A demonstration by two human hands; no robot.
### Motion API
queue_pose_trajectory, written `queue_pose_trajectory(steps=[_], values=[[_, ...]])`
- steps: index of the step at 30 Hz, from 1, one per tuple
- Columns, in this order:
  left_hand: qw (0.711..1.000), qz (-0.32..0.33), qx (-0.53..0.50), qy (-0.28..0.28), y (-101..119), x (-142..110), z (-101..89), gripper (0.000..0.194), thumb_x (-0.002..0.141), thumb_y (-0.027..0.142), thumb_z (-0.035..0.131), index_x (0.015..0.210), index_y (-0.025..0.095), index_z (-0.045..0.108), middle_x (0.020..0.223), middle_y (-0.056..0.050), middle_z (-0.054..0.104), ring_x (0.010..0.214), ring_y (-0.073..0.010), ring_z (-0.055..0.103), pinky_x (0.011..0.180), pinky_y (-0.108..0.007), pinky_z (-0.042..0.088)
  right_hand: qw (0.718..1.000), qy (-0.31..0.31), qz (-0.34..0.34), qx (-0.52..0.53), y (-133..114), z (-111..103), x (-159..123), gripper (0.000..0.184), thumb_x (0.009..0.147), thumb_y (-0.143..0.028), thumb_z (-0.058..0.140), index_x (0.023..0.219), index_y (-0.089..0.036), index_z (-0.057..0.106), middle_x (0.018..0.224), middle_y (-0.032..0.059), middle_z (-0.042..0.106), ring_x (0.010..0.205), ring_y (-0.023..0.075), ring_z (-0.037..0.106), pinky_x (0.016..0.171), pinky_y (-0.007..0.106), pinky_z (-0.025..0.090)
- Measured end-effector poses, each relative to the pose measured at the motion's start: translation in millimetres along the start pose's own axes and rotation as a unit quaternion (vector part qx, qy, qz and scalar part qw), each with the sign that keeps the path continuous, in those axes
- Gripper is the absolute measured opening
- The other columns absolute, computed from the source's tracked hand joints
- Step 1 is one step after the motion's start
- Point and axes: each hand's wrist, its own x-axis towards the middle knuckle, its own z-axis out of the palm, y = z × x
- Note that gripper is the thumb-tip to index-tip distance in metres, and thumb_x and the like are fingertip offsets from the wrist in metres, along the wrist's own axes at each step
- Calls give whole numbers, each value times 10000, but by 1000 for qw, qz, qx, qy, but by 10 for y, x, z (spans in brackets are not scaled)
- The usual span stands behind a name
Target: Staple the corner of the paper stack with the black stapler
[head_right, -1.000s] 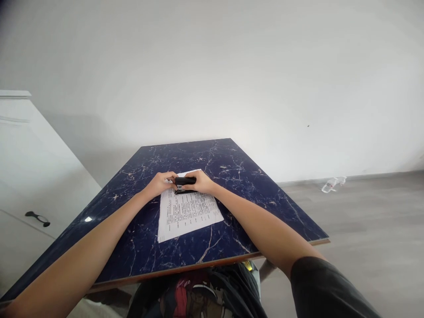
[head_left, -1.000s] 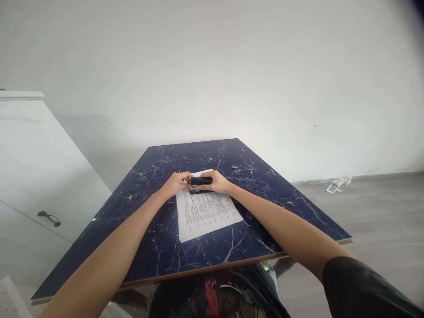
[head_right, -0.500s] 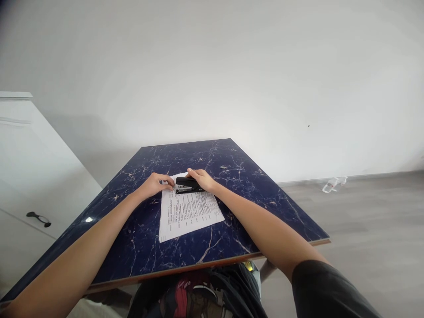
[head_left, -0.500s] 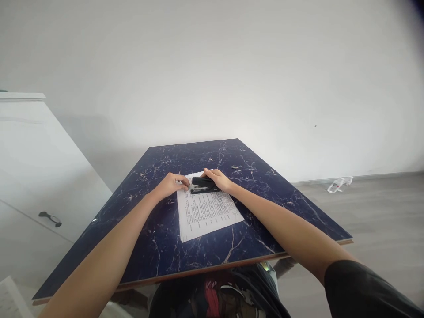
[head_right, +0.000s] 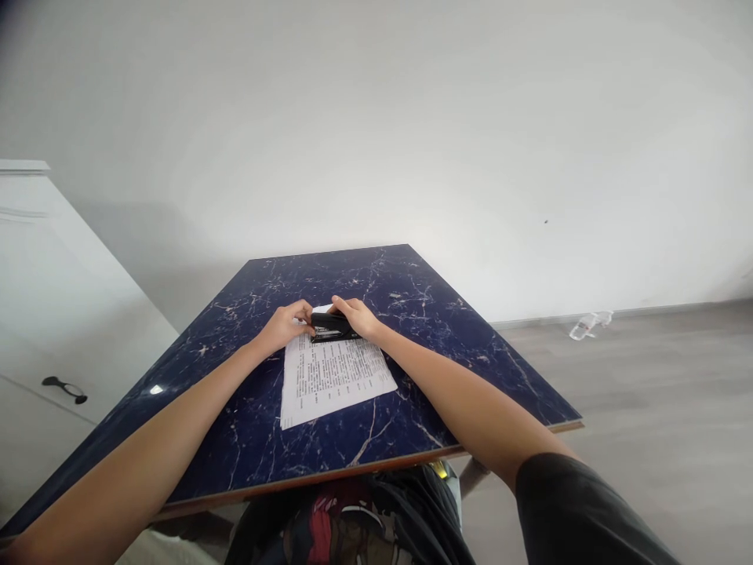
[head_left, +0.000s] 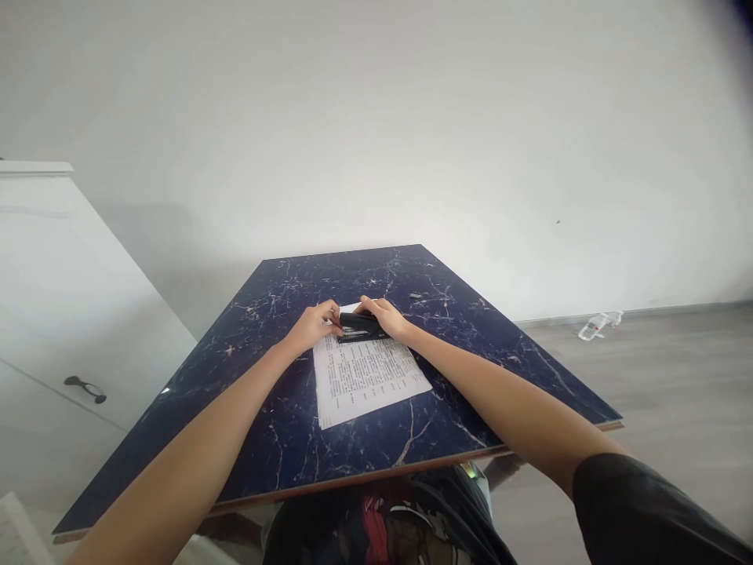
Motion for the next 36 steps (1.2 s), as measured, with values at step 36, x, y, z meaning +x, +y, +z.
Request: queue_pose_trajectory(steps=[36], values=[[963,-96,57,246,-503,-75,-449,178,846,373,609,907,205,596,809,0,641,732,-184,587,674,-268,422,946,-33,-29,-321,-99,-957,-80,299,713,-294,775,989,-178,758,945,66,745,855,242,658,762,332,460]])
